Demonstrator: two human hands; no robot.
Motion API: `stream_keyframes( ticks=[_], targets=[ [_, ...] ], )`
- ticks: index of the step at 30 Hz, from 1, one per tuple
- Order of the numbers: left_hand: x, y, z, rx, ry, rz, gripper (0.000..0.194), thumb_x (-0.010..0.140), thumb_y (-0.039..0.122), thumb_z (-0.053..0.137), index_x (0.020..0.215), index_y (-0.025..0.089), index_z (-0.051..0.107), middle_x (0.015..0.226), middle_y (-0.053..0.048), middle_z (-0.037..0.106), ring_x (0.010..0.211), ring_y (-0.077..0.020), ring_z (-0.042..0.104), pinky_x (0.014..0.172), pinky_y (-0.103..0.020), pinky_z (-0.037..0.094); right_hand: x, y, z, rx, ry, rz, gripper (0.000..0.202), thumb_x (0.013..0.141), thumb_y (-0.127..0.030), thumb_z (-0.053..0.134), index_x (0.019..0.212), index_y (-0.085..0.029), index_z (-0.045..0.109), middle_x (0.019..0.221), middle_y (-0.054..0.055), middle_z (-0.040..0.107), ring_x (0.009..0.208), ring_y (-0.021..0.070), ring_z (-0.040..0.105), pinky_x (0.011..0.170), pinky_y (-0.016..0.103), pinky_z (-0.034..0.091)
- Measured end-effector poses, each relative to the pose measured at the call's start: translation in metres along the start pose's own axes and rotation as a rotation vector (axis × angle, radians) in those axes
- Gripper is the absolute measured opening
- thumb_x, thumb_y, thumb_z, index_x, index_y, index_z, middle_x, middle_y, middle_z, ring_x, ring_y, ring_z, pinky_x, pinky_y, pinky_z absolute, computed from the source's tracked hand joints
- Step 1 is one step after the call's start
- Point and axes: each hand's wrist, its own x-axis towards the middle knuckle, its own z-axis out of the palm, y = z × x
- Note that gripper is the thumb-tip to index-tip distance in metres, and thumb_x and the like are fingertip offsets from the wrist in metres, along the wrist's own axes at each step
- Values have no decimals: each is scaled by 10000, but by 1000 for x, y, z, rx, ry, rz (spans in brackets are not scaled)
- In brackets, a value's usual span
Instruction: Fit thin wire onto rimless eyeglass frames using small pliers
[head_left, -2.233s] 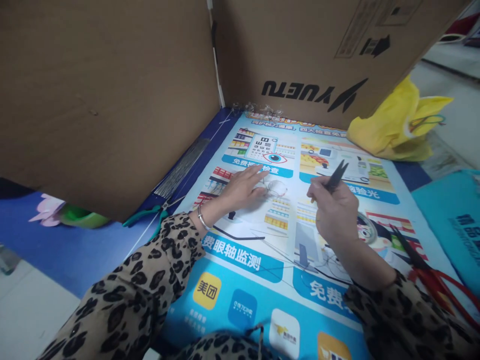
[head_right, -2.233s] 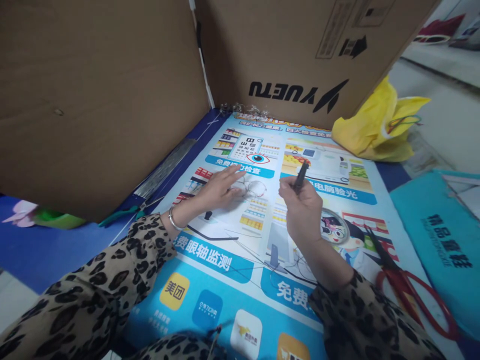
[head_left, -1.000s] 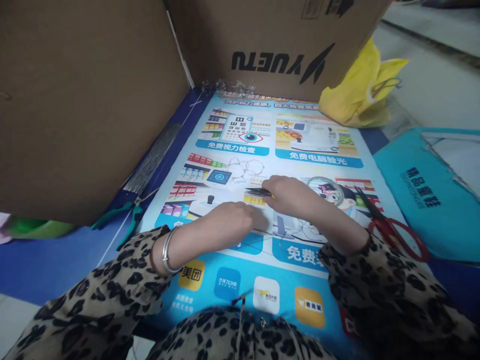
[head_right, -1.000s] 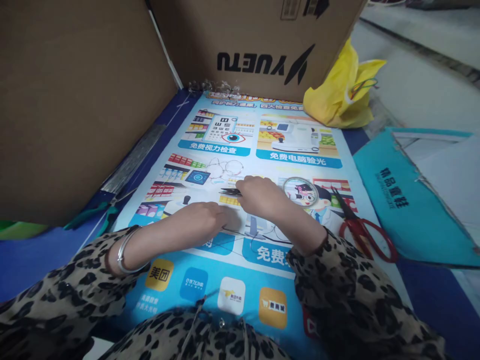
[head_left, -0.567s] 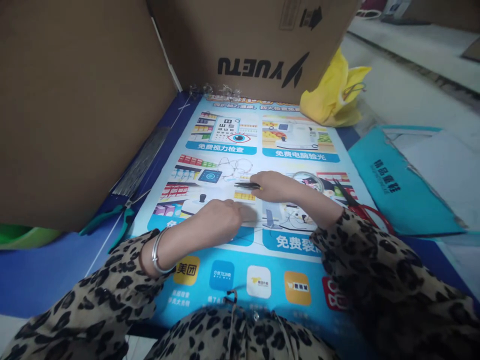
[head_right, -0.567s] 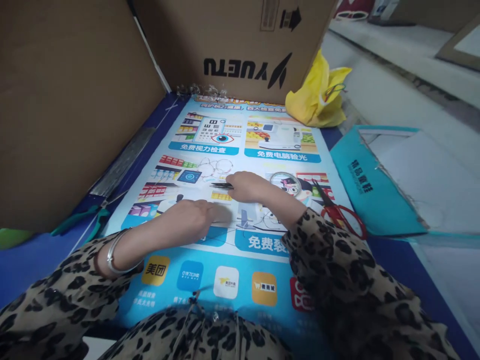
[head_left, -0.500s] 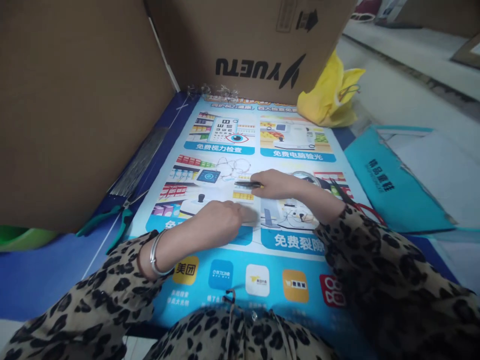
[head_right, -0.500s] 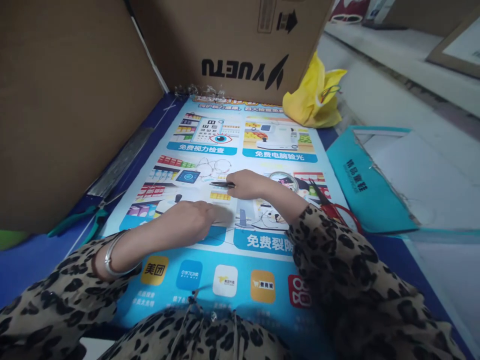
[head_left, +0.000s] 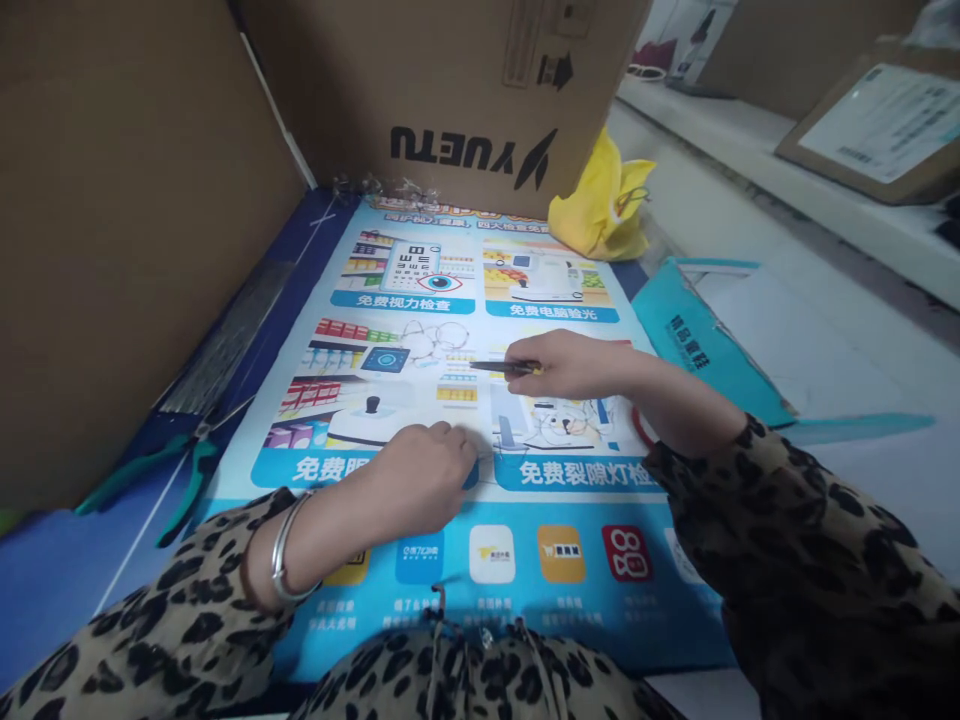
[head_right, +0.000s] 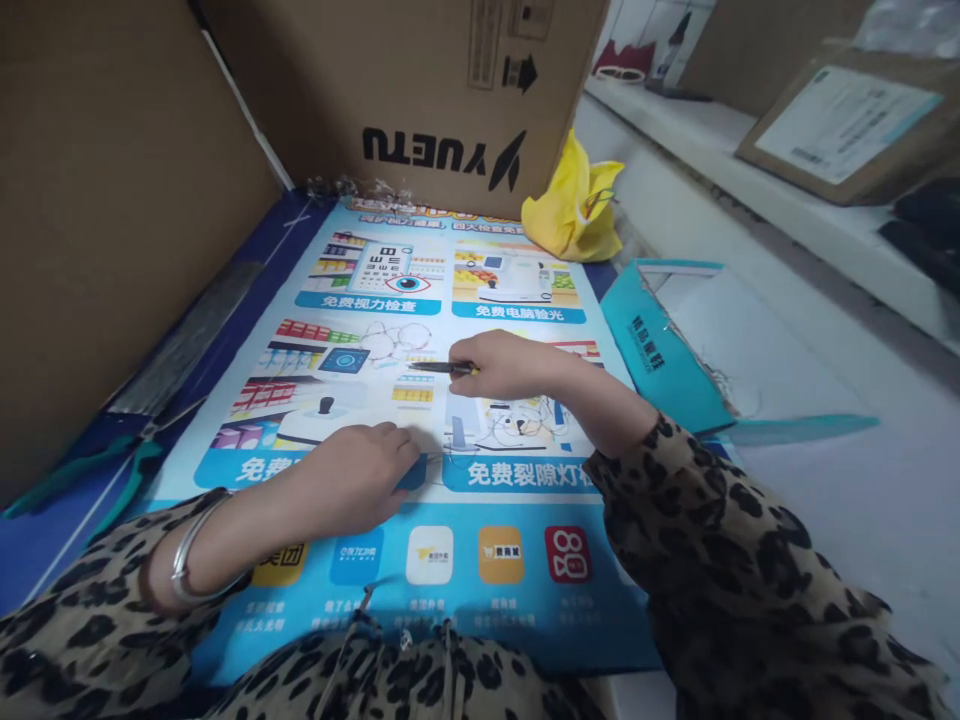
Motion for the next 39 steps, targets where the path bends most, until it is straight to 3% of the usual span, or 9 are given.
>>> stream_keyframes(
  ticks=[6, 12, 17, 20, 27, 33, 39],
  targets=[
    [-2, -3, 11, -12, 53, 38, 225, 766, 102, 428, 947, 156, 551, 832, -69, 612, 691, -187, 565, 547, -287, 358, -19, 10, 27, -86, 34, 93, 257, 795, -360, 454, 904, -177, 598, 888, 70, 638, 777, 173, 551, 636, 267, 353],
    [-2, -8, 11, -9, 41, 64, 197, 733, 45, 437, 845, 161, 550, 827, -52, 626, 680, -181, 580, 526, -287, 341, -34, 9, 48, -101, 36, 132, 303, 812, -350, 448, 986, -160, 606, 985, 102, 648, 850, 211, 578, 684, 294, 388],
    [-1, -8, 10, 40, 41, 88, 169, 726, 31, 432, 761, 158, 540, 731, -58, 616, 625, -192, 575, 505, -296, 352, -42, -6, 75, -80, 61, 97, 266, 819, -324, 473, 970, -149, 607, 979, 106, 644, 896, 220, 575, 733, 302, 396],
    [-2, -7, 8, 102, 28, 110, 174, 736, 19, 424, 756, 145, 543, 709, -68, 609, 612, -195, 572, 504, -297, 374, -45, -22, 90, -47, 160, 126, 275, 825, -339, 490, 994, -153, 602, 980, 101, 632, 908, 216, 562, 761, 312, 394],
    [-6, -1, 9, 180, 39, 109, 136, 717, 23, 488, 757, 140, 544, 711, -77, 604, 630, -222, 576, 523, -324, 429, -31, -44, 116, -95, 285, 189, 168, 821, -304, 516, 903, -172, 579, 901, 63, 600, 872, 205, 529, 733, 316, 367],
    [-7, -1, 10, 183, 70, 105, 122, 726, 30, 487, 742, 144, 529, 702, -72, 598, 628, -204, 574, 535, -311, 436, -32, -35, 125, -185, 310, 204, 167, 847, -297, 473, 928, -181, 562, 909, 70, 585, 877, 215, 504, 719, 330, 337],
    [-8, -4, 11, 176, 71, 118, 131, 732, 37, 475, 750, 157, 524, 707, -63, 584, 628, -195, 555, 536, -305, 423, -48, -10, 122, -249, 324, 275, 163, 842, -221, 437, 918, -163, 569, 925, 83, 592, 896, 218, 502, 764, 332, 335]
  ],
)
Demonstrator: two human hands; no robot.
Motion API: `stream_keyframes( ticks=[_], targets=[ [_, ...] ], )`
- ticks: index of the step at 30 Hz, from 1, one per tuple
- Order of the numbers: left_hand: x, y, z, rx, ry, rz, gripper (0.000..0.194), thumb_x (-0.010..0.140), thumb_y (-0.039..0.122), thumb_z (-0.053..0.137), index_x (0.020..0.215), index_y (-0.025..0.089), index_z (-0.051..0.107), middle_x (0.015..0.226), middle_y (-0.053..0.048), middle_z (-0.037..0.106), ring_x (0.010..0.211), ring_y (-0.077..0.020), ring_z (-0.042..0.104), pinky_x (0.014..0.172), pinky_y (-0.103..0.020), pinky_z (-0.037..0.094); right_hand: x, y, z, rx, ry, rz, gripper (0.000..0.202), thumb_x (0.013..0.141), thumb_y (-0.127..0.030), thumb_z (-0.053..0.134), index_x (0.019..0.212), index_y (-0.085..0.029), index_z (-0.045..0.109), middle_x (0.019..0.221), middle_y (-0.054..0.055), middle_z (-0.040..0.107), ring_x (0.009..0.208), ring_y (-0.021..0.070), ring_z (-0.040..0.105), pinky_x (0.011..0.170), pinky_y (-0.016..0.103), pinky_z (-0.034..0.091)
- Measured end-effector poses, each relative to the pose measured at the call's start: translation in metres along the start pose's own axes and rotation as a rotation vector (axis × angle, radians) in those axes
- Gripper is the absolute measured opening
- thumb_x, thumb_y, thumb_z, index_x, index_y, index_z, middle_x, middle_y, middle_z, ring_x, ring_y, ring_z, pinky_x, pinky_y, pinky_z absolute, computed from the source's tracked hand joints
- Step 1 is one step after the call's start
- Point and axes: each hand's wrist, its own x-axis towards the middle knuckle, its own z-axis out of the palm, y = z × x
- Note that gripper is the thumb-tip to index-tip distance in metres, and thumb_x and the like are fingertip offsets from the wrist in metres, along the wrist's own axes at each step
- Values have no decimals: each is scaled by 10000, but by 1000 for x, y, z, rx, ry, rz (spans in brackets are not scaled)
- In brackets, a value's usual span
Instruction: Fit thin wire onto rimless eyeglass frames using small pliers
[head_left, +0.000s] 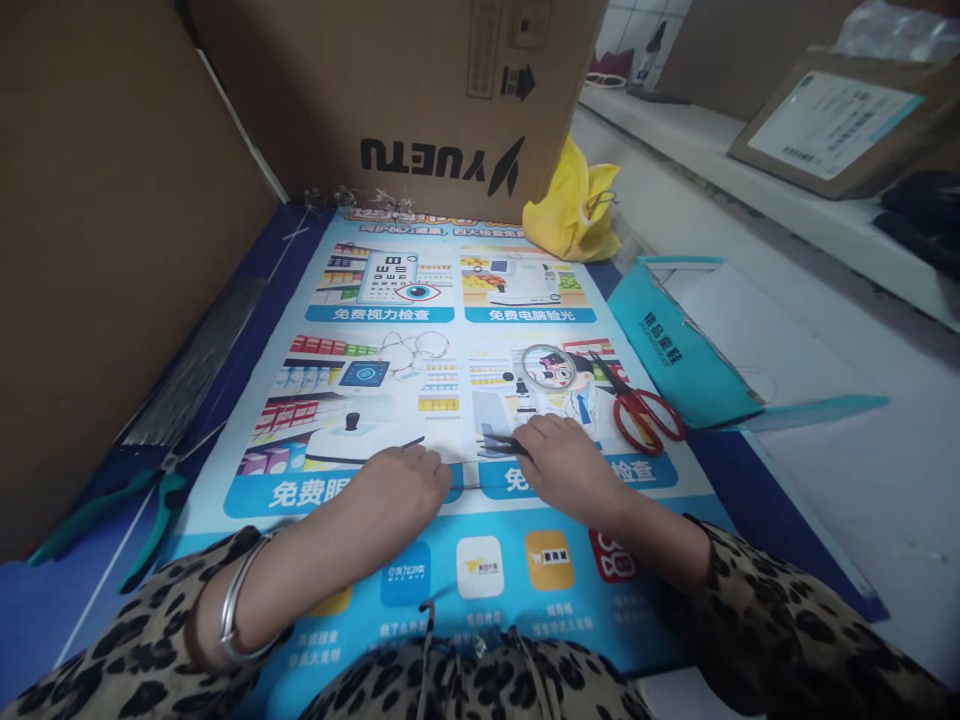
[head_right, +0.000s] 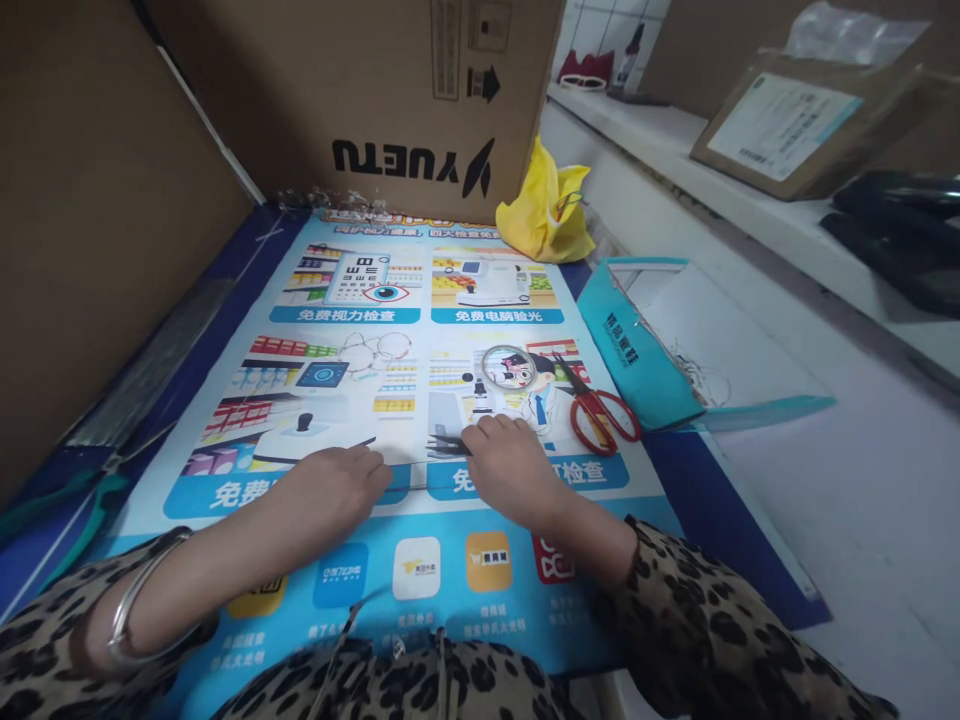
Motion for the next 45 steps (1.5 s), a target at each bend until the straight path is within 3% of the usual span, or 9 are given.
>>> stream_keyframes(
  ticks=[5, 9, 14, 22, 31, 40, 45],
  targets=[
    [-2, -2, 3, -22, 9, 2, 144, 742, 37, 453, 770, 160, 524, 727, -62, 574, 640, -185, 538, 545, -295, 410, -6, 30, -8, 51, 47, 71, 216, 859, -238, 393, 908, -143, 580, 914, 112, 602, 881, 220, 522, 742, 315, 363],
    [-2, -3, 5, -50, 10, -1, 139, 757, 45, 449, 788, 154, 530, 750, -65, 577, 658, -175, 532, 564, -288, 412, -15, 58, -13, 117, 201, 208, 251, 868, -299, 392, 941, -140, 572, 927, 126, 604, 866, 231, 539, 717, 316, 396],
    [-3, -4, 5, -71, 1, -10, 137, 765, 48, 450, 802, 153, 529, 767, -66, 578, 671, -178, 531, 571, -291, 415, -20, 77, -6, 95, 145, 184, 328, 851, -340, 433, 1015, -104, 591, 1038, 167, 600, 980, 276, 531, 805, 363, 415],
    [-2, -4, 2, -71, -31, -9, 134, 772, 51, 451, 823, 146, 532, 788, -73, 582, 694, -182, 540, 589, -289, 417, -5, 54, 6, 142, 185, 150, 368, 843, -330, 459, 1089, -91, 593, 1072, 168, 589, 1010, 271, 530, 862, 380, 419],
    [0, -3, 1, -87, -34, -15, 145, 768, 40, 442, 820, 139, 535, 780, -81, 584, 693, -185, 542, 587, -292, 407, 20, 31, 5, 220, 152, 168, 379, 831, -307, 461, 1134, -108, 571, 1147, 159, 548, 1052, 256, 515, 907, 383, 413],
    [-1, -5, 5, -102, -9, -5, 154, 762, 38, 434, 829, 141, 526, 776, -87, 592, 682, -198, 546, 567, -306, 402, 56, 7, 2, 221, 109, 151, 307, 829, -302, 474, 1071, -155, 594, 1086, 120, 560, 1014, 219, 524, 874, 320, 405],
    [-1, -6, 10, -119, 23, -20, 171, 739, 55, 447, 861, 138, 535, 774, -78, 592, 666, -188, 541, 542, -289, 385, 70, 8, -6, 302, 72, 111, 308, 842, -325, 469, 1094, -188, 581, 1060, 90, 581, 980, 201, 536, 836, 305, 411]
  ],
)
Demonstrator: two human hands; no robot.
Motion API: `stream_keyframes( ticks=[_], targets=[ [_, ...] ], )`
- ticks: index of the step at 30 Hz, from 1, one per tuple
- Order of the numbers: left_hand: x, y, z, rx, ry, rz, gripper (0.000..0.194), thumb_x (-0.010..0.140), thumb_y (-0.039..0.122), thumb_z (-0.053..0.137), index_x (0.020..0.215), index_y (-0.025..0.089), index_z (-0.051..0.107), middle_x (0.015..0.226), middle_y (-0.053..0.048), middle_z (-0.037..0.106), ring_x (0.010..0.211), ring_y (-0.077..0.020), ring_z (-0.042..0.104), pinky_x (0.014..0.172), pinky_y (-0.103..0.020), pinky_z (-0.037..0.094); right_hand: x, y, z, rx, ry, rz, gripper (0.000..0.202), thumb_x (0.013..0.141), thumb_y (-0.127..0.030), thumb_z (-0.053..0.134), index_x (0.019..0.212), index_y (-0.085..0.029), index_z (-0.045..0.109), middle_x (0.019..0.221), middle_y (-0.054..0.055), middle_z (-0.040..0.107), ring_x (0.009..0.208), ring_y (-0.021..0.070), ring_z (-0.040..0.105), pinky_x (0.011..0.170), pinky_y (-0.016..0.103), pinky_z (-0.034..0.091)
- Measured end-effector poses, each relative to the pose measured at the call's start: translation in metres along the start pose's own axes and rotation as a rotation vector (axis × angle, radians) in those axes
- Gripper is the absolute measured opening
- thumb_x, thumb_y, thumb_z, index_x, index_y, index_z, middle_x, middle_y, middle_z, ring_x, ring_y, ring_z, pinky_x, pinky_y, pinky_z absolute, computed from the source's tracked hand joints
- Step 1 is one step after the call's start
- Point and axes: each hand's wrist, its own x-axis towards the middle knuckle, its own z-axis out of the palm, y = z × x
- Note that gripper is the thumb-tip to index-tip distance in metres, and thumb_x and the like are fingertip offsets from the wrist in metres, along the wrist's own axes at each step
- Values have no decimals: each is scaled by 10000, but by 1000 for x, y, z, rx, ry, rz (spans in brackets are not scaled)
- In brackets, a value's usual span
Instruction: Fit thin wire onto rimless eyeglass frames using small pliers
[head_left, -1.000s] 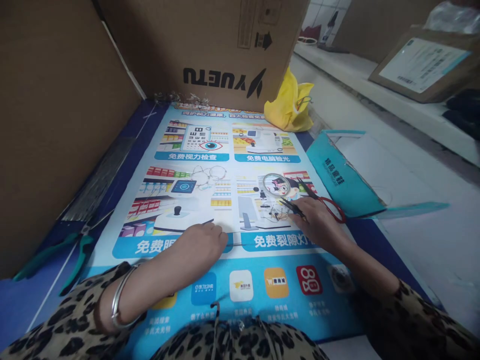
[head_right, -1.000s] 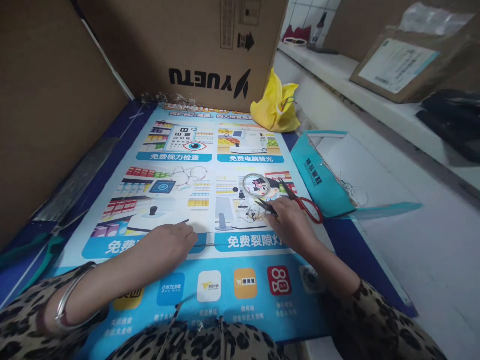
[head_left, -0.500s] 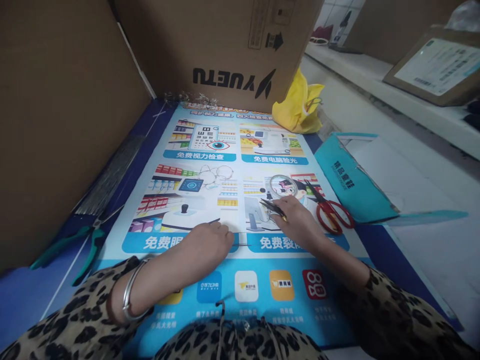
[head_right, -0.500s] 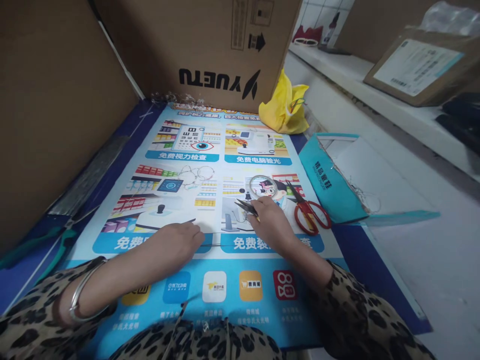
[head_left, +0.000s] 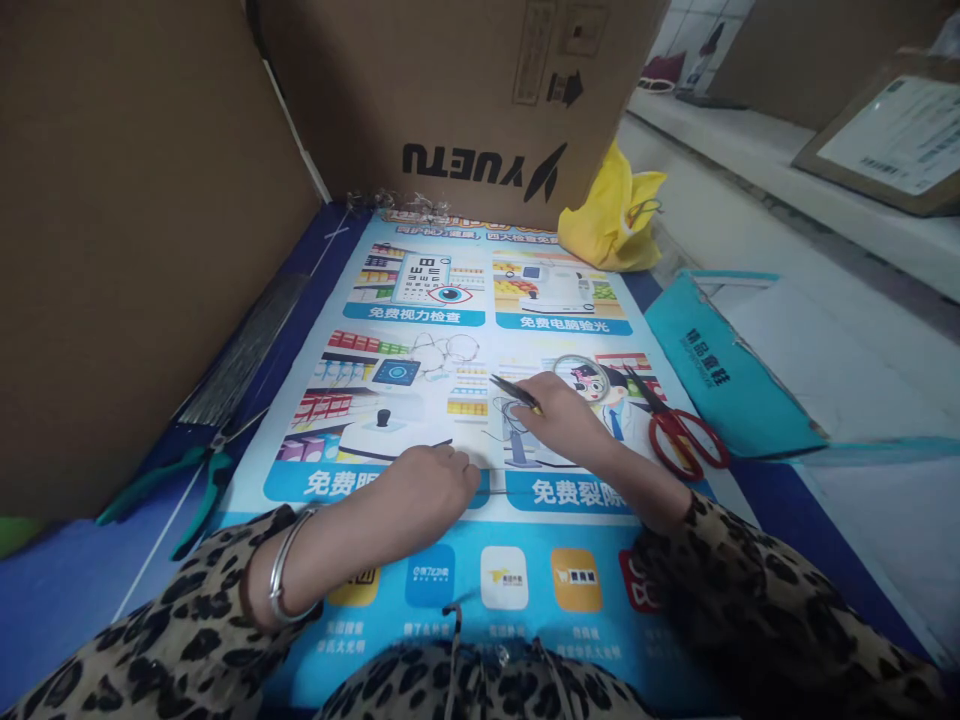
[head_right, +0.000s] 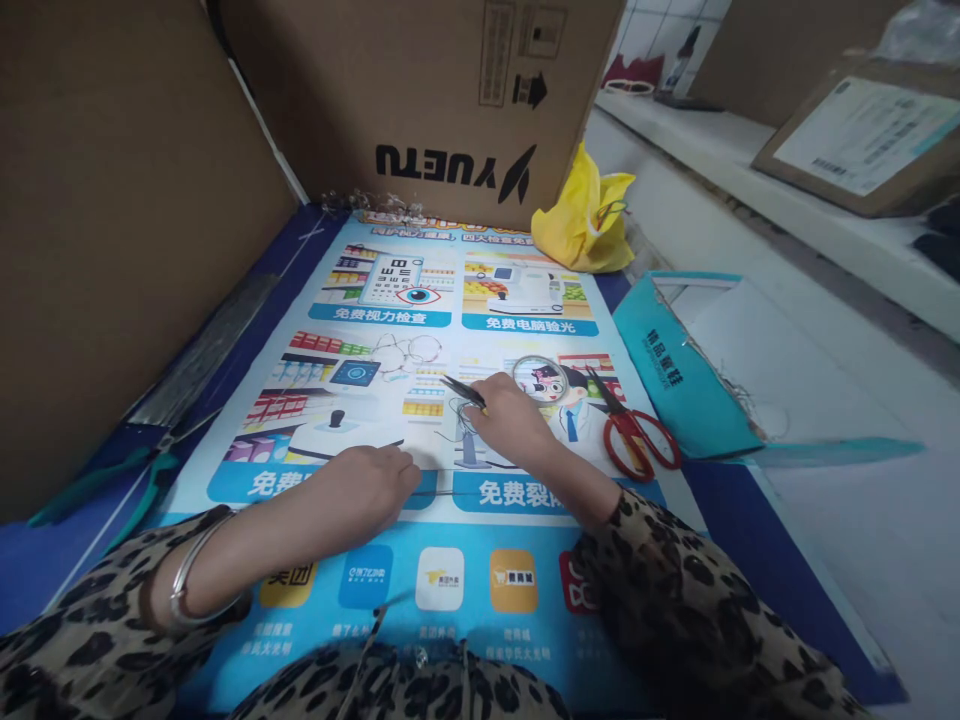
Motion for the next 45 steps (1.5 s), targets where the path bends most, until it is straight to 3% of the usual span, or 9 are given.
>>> stream_keyframes(
  ticks=[5, 9, 13, 19, 27, 30, 33, 41, 45],
  targets=[
    [1, -1, 0, -41, 27, 11, 220, 734, 49, 439, 905, 133, 547, 801, -82, 598, 692, -183, 553, 558, -285, 401, -9, -4, 0, 30, 114, -85, 346, 854, -330, 461, 1154, -179, 545, 1112, 102, 559, 1046, 230, 497, 887, 357, 395],
    [2, -2, -1, -75, -1, -10, 217, 760, 57, 435, 931, 143, 538, 885, -82, 608, 744, -188, 572, 594, -294, 428, -20, -19, 13, -132, 163, -203, 345, 847, -330, 488, 1153, -193, 571, 1170, 130, 521, 1058, 280, 436, 905, 432, 363],
    [2, -2, 0, -37, -29, -6, 167, 771, 70, 435, 871, 151, 541, 795, -64, 599, 690, -194, 562, 584, -304, 425, -19, -24, 25, -245, 177, -215, 368, 863, -360, 457, 1173, -192, 562, 1287, 138, 448, 1123, 312, 349, 883, 435, 353],
    [1, -2, 2, 2, -42, 4, 136, 781, 79, 424, 818, 169, 519, 762, -58, 585, 662, -211, 542, 559, -317, 419, -6, -14, 24, -244, 110, -225, 313, 876, -339, 434, 1109, -190, 579, 1148, 115, 557, 1026, 271, 410, 857, 410, 341],
    [4, -9, -7, -46, -75, -66, 158, 787, 74, 401, 831, 135, 541, 762, -84, 602, 666, -180, 553, 548, -277, 379, 2, 7, 18, -82, 192, -201, 257, 866, -298, 442, 1026, -165, 593, 1029, 102, 610, 966, 239, 481, 857, 385, 358],
    [6, -22, -16, -206, -132, -164, 128, 803, 156, 422, 840, 145, 543, 792, -81, 621, 683, -178, 559, 548, -273, 365, 1, 11, 11, 83, 417, -223, 193, 843, -276, 475, 963, -173, 586, 938, 88, 624, 909, 229, 519, 827, 385, 399],
    [8, -32, -22, -459, -91, -223, 114, 817, 191, 412, 803, 170, 524, 791, -47, 618, 691, -153, 546, 570, -265, 364, -2, 9, 4, 239, 560, -213, 125, 836, -242, 497, 921, -201, 580, 859, 54, 621, 840, 198, 555, 759, 351, 442],
    [14, -30, -14, -1489, 415, -376, 79, 845, 241, 457, 882, 174, 437, 797, -24, 596, 763, -108, 567, 705, -265, 452, -10, -3, 4, 374, 506, -242, 97, 820, -212, 530, 906, -223, 575, 829, 33, 613, 792, 170, 578, 698, 313, 463],
    [17, -32, -2, -1602, 435, -478, 291, 802, 248, 541, 1079, 165, 499, 849, -33, 633, 781, -107, 587, 729, -268, 447, -12, -4, 7, 396, 461, -287, 94, 814, -200, 541, 900, -220, 574, 813, 31, 603, 778, 163, 573, 686, 304, 470]
  ],
)
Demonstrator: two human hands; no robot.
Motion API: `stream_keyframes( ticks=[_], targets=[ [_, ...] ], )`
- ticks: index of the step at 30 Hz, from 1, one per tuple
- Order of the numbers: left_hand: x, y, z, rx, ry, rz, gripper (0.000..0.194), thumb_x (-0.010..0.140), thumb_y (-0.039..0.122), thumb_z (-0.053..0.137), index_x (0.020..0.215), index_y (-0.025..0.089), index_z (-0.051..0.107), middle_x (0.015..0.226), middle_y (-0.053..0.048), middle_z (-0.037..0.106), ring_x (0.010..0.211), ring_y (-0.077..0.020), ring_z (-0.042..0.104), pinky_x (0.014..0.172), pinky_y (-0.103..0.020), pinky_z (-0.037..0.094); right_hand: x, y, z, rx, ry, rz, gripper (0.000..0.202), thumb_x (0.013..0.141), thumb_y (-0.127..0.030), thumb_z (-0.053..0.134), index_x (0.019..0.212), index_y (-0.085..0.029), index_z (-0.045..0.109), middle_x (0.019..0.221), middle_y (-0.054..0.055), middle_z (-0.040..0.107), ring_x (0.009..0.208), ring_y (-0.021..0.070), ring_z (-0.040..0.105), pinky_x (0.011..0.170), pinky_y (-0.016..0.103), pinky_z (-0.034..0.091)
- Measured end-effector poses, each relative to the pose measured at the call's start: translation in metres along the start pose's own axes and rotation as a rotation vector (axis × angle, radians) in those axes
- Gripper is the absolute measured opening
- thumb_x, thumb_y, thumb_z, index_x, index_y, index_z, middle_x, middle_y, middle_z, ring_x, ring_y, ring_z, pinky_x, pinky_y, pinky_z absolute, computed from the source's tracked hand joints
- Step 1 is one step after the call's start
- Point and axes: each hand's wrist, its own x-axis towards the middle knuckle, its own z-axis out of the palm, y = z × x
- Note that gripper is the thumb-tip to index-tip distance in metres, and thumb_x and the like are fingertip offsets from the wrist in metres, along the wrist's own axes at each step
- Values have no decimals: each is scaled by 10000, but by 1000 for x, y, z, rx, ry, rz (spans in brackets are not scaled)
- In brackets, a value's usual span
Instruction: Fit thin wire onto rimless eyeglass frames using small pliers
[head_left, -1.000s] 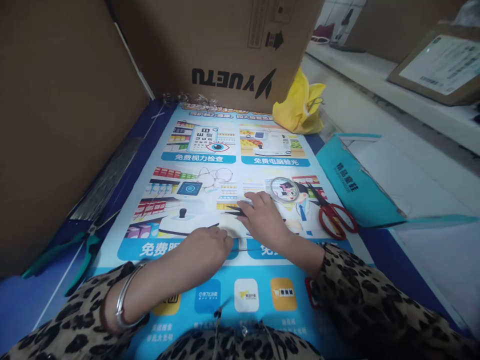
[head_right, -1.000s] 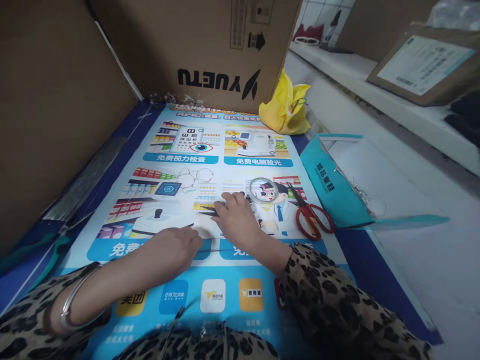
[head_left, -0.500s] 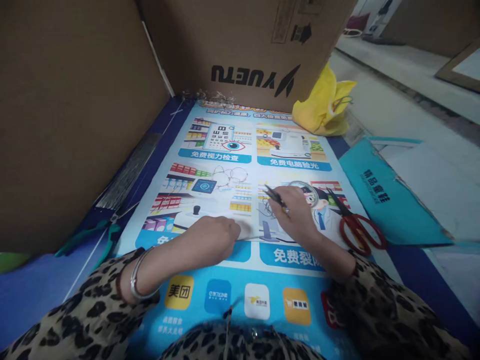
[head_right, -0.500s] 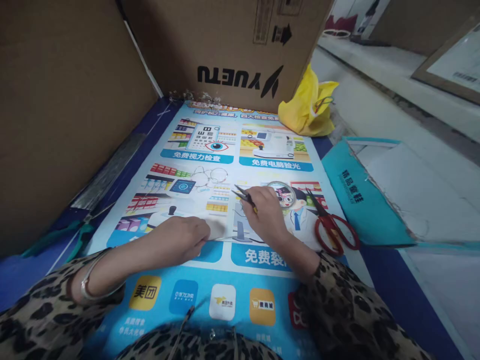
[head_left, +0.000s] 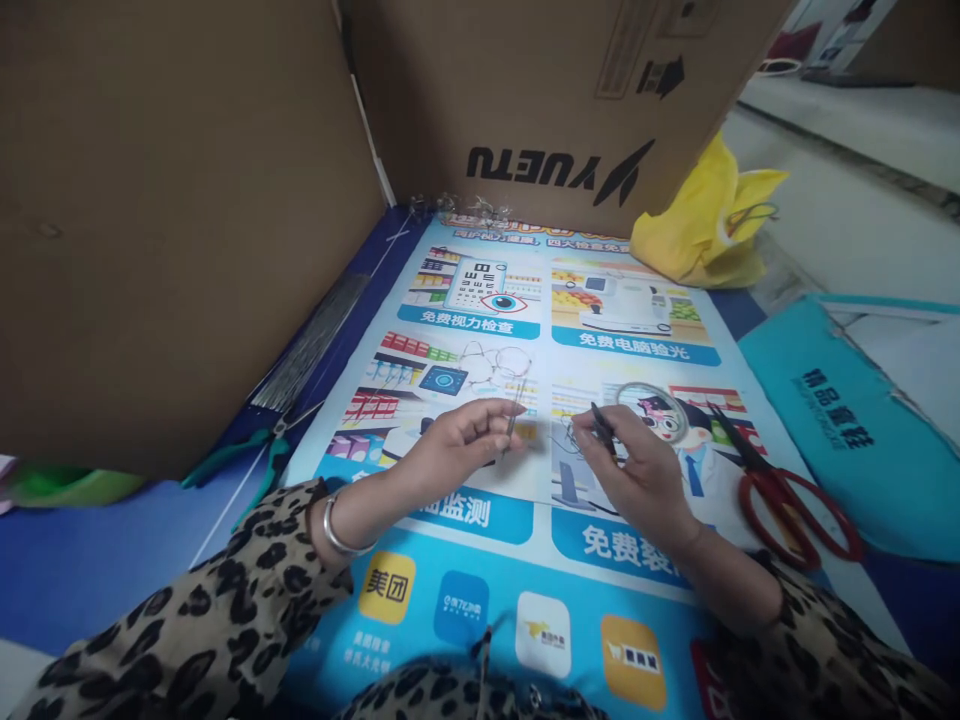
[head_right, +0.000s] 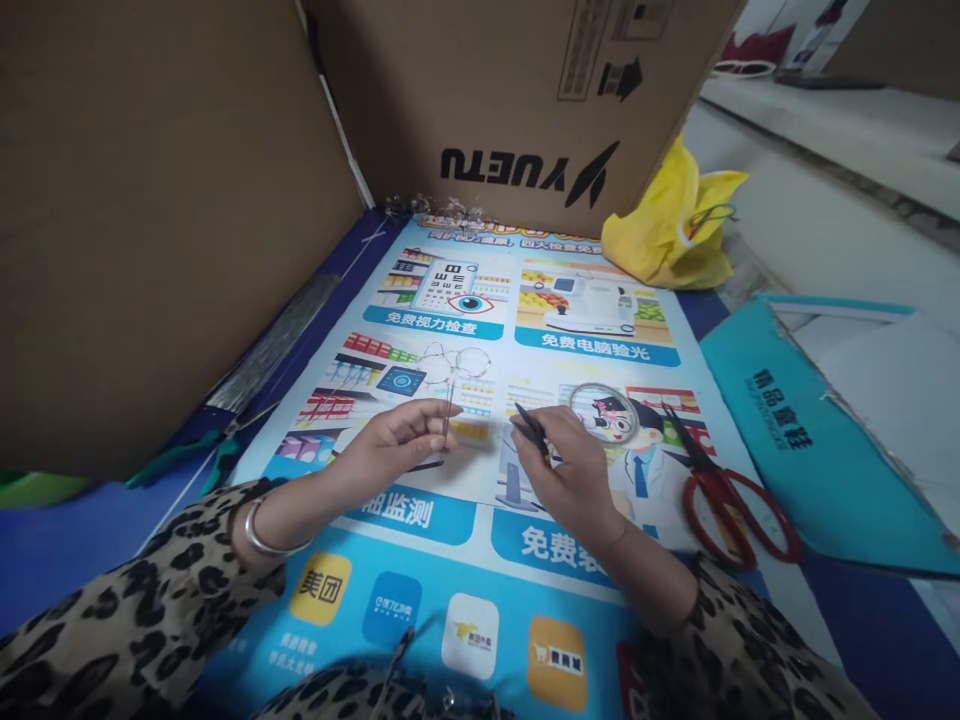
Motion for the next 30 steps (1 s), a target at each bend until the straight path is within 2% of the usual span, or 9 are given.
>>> stream_keyframes(
  ticks=[4, 8, 17, 24, 30],
  targets=[
    [2, -9, -3, 13, 43, -35, 191, 784, 260, 573, 951, 168, 572, 916, -43, 653, 856, -123, 596, 764, -271, 447, -2, 0, 0, -2, -13, -3, 92, 813, -193, 543, 897, -216, 572, 814, 32, 599, 777, 159, 573, 688, 296, 468],
    [3, -18, -6, 118, -1, -15, 91, 770, 236, 582, 785, 148, 566, 878, -39, 652, 835, -117, 587, 788, -272, 441, -3, -1, 0, -1, -26, 14, 68, 820, -197, 538, 876, -217, 571, 801, 27, 593, 769, 155, 570, 685, 290, 462],
    [0, -14, -4, 482, 10, 13, 100, 776, 200, 534, 798, 168, 626, 759, 1, 635, 700, -92, 535, 661, -235, 419, -3, -1, 3, 57, -53, -28, 131, 820, -193, 541, 944, -214, 578, 863, 34, 618, 833, 168, 581, 749, 305, 464],
    [1, -20, -5, 547, -23, 33, 169, 777, 202, 524, 887, 184, 652, 844, -5, 670, 746, -105, 567, 693, -238, 430, -6, -3, 3, 72, -92, 19, 122, 838, -215, 525, 950, -219, 572, 884, 29, 618, 860, 159, 583, 763, 281, 462],
    [1, -18, -2, 629, -40, 80, 152, 777, 180, 495, 837, 182, 636, 805, 1, 663, 729, -113, 571, 682, -238, 427, -3, -18, -2, 120, -108, 212, 153, 825, -316, 539, 932, -228, 603, 820, 3, 632, 745, 145, 602, 664, 254, 484]
  ],
)
